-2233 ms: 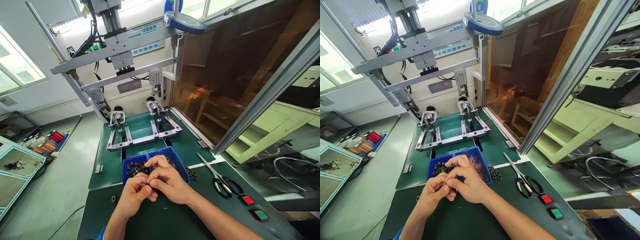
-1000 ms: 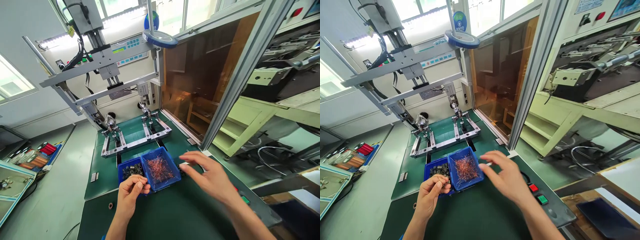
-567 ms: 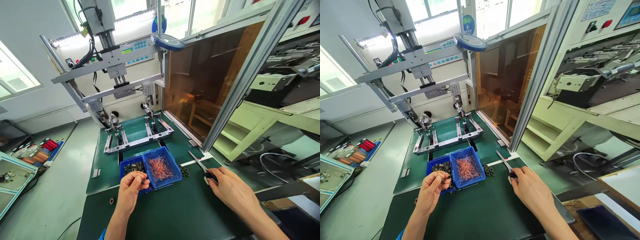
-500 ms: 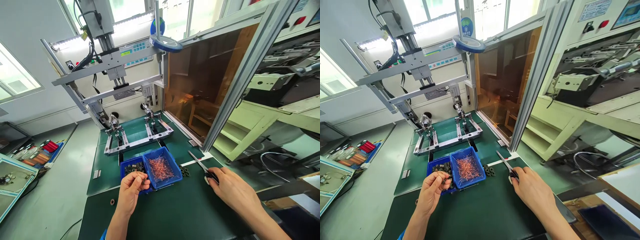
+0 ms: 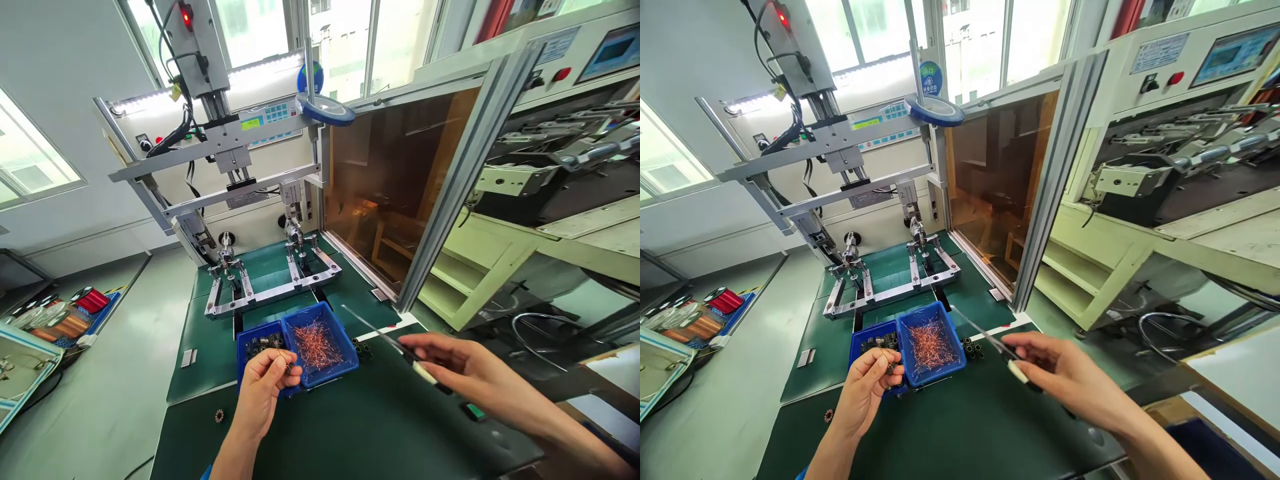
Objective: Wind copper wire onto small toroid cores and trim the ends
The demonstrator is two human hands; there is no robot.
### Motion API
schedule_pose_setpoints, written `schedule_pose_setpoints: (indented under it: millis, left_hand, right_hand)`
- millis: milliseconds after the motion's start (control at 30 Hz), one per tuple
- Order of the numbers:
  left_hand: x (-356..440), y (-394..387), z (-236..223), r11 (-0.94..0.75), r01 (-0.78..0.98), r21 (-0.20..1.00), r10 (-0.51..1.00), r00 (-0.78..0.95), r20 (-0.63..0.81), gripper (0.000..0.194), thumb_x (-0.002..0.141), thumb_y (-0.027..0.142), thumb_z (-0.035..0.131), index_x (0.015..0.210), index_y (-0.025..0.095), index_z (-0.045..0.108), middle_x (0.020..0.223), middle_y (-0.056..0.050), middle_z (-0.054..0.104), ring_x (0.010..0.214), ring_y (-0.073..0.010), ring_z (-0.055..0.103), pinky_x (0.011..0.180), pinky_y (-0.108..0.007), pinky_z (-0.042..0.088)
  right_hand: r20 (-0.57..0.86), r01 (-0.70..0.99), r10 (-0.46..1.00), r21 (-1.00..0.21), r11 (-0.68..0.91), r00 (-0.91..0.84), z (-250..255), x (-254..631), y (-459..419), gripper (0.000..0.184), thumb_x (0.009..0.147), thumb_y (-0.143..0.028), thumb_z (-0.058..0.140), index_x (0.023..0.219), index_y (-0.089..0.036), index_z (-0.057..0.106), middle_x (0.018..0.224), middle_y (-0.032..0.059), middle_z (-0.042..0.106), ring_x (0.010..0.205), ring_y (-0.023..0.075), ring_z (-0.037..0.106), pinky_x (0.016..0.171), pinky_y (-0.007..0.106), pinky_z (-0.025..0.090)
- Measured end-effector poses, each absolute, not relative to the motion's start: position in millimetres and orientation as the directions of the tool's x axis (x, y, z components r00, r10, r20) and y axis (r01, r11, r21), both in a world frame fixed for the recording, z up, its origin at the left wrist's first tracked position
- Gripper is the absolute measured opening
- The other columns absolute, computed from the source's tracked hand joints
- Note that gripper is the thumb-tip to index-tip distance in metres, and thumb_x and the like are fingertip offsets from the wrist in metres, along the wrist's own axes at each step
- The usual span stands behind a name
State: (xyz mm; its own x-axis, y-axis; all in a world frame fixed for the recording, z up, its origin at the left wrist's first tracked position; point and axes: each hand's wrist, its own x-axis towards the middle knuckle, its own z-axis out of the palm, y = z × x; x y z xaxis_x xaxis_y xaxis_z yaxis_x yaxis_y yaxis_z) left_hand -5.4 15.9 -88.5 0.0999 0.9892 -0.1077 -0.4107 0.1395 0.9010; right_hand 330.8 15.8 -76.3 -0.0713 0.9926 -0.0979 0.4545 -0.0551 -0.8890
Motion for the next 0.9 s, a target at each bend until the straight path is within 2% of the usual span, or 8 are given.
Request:
schedule_pose_setpoints:
  millis: [67, 167, 300, 600, 767, 900]
  left_hand:
    - [4, 19, -82, 0.188, -0.398, 0.898, 0.981, 0.128, -0.149, 0.034, 0.072, 0.042, 0.089, 0.08, 0.012, 0.075, 0.095, -0.01, 0.068, 0.078, -0.0197, 0.068, 0.068, -0.025, 0.058]
    - [18, 22, -71, 0.247, -0.383, 0.89, 0.965, 0.181, -0.19, 0.036, 0.069, 0.043, 0.091, 0.076, 0.012, 0.074, 0.095, -0.011, 0.069, 0.083, -0.0214, 0.067, 0.073, -0.028, 0.058]
    - [30, 26, -63, 0.319, -0.375, 0.87, 0.94, 0.241, -0.241, 0.037, 0.066, 0.04, 0.093, 0.069, 0.013, 0.068, 0.087, -0.009, 0.068, 0.085, -0.0216, 0.066, 0.077, -0.029, 0.057]
    - [41, 37, -68, 0.361, -0.328, 0.873, 0.93, 0.195, -0.312, 0.04, 0.056, 0.039, 0.095, 0.066, 0.012, 0.067, 0.081, -0.009, 0.069, 0.077, -0.02, 0.067, 0.071, -0.027, 0.057]
    - [43, 40, -71, 0.371, -0.315, 0.874, 0.926, 0.192, -0.324, 0.041, 0.056, 0.039, 0.094, 0.069, 0.011, 0.067, 0.082, -0.01, 0.07, 0.076, -0.019, 0.067, 0.07, -0.027, 0.056]
    - [43, 39, -72, 0.373, -0.311, 0.874, 0.924, 0.205, -0.322, 0.04, 0.059, 0.038, 0.093, 0.069, 0.011, 0.066, 0.081, -0.01, 0.07, 0.076, -0.0189, 0.066, 0.07, -0.026, 0.056]
  right_hand:
    - [-0.147, 0.387, 0.961, -0.921, -0.047, -0.233, -59, 318, 19, 0.046, 0.073, -0.045, 0.067, 0.111, -0.019, 0.069, 0.09, 0.0078, 0.063, 0.082, 0.0203, 0.061, 0.069, 0.031, 0.052]
    - [-0.144, 0.296, 0.902, -0.955, -0.019, -0.406, -45, 298, 29, 0.038, 0.067, -0.026, 0.066, 0.103, -0.017, 0.072, 0.088, 0.0045, 0.056, 0.081, 0.0163, 0.054, 0.069, 0.028, 0.047]
    - [-0.161, 0.212, 0.819, -0.976, -0.049, -0.55, -50, 282, 44, 0.034, 0.065, -0.021, 0.065, 0.099, -0.017, 0.072, 0.08, 0.0004, 0.053, 0.071, 0.012, 0.047, 0.063, 0.026, 0.04]
    - [-0.16, 0.167, 0.822, -0.983, -0.08, -0.546, -68, 271, 56, 0.032, 0.07, -0.025, 0.064, 0.1, -0.016, 0.072, 0.075, -0.0012, 0.05, 0.062, 0.0082, 0.046, 0.05, 0.021, 0.037]
    - [-0.214, 0.239, 0.819, -0.966, -0.097, -0.532, -62, 272, 53, 0.034, 0.072, -0.028, 0.062, 0.102, -0.015, 0.071, 0.072, -0.002, 0.051, 0.054, 0.006, 0.045, 0.042, 0.019, 0.037]
    - [-0.219, 0.236, 0.822, -0.966, -0.107, -0.526, -61, 273, 50, 0.034, 0.073, -0.03, 0.062, 0.101, -0.013, 0.07, 0.068, -0.0021, 0.054, 0.052, 0.0061, 0.047, 0.041, 0.018, 0.036]
